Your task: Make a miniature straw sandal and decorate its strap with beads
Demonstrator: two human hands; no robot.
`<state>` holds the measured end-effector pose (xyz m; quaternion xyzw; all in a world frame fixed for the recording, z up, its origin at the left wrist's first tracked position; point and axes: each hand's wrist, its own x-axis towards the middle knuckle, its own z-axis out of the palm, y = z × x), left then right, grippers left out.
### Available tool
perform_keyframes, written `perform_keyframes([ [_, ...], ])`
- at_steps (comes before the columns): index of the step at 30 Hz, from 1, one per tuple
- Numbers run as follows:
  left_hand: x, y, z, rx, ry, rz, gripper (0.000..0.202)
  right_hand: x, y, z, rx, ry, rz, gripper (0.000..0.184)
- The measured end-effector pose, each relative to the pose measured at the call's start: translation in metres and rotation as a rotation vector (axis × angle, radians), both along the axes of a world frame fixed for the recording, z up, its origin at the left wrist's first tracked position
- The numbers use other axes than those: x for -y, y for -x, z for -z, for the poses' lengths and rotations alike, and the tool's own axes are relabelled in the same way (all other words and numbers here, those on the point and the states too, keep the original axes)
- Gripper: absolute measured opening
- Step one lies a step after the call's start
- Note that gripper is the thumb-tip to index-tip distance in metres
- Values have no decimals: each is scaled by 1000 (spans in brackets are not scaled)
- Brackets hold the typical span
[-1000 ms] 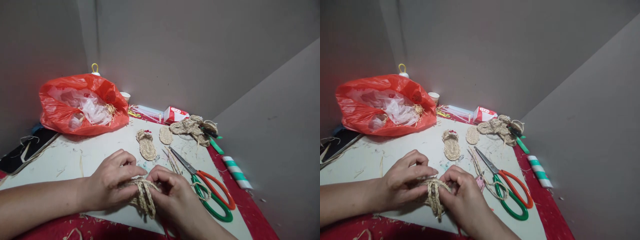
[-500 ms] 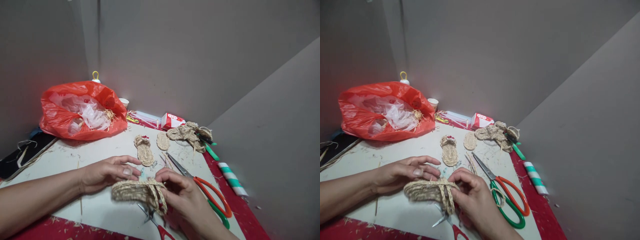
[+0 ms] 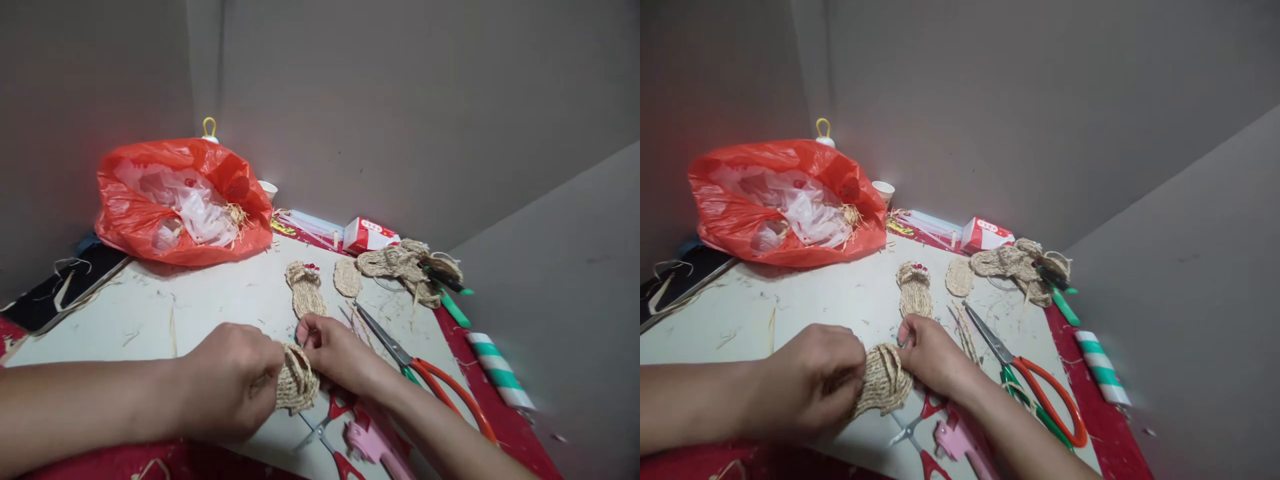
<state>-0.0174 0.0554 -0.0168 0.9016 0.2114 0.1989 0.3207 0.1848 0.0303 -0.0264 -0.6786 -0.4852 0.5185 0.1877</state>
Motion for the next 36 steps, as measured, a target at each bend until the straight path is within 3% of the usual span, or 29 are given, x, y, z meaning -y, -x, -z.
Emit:
perform_keyframes([
  [2,8,1,7,-111,-305,98,11,-1,-1,2,52,-11,-2,27],
  [4,16,0,12,-208,-501,106,12,-2,-3,4,89,2,-13,28],
  [10,27,-8,22,-358,-745,47,35,-10,-7,3,156,87,-38,28],
  [14,28,-12,25,-342,-751,26,31,-12,-8,3,173,119,-7,31],
  [18,21,-7,26,-268,-740,112,22,-9,-7,3,145,119,7,28],
  [20,15,-3,24,-215,-664,175,16,-7,-6,0,119,104,-5,25],
  [27,7,5,11,-50,-466,116,17,13,-12,-21,24,43,10,14],
  [36,5,-1,25,-93,-498,187,21,19,-5,-5,4,-27,74,10],
])
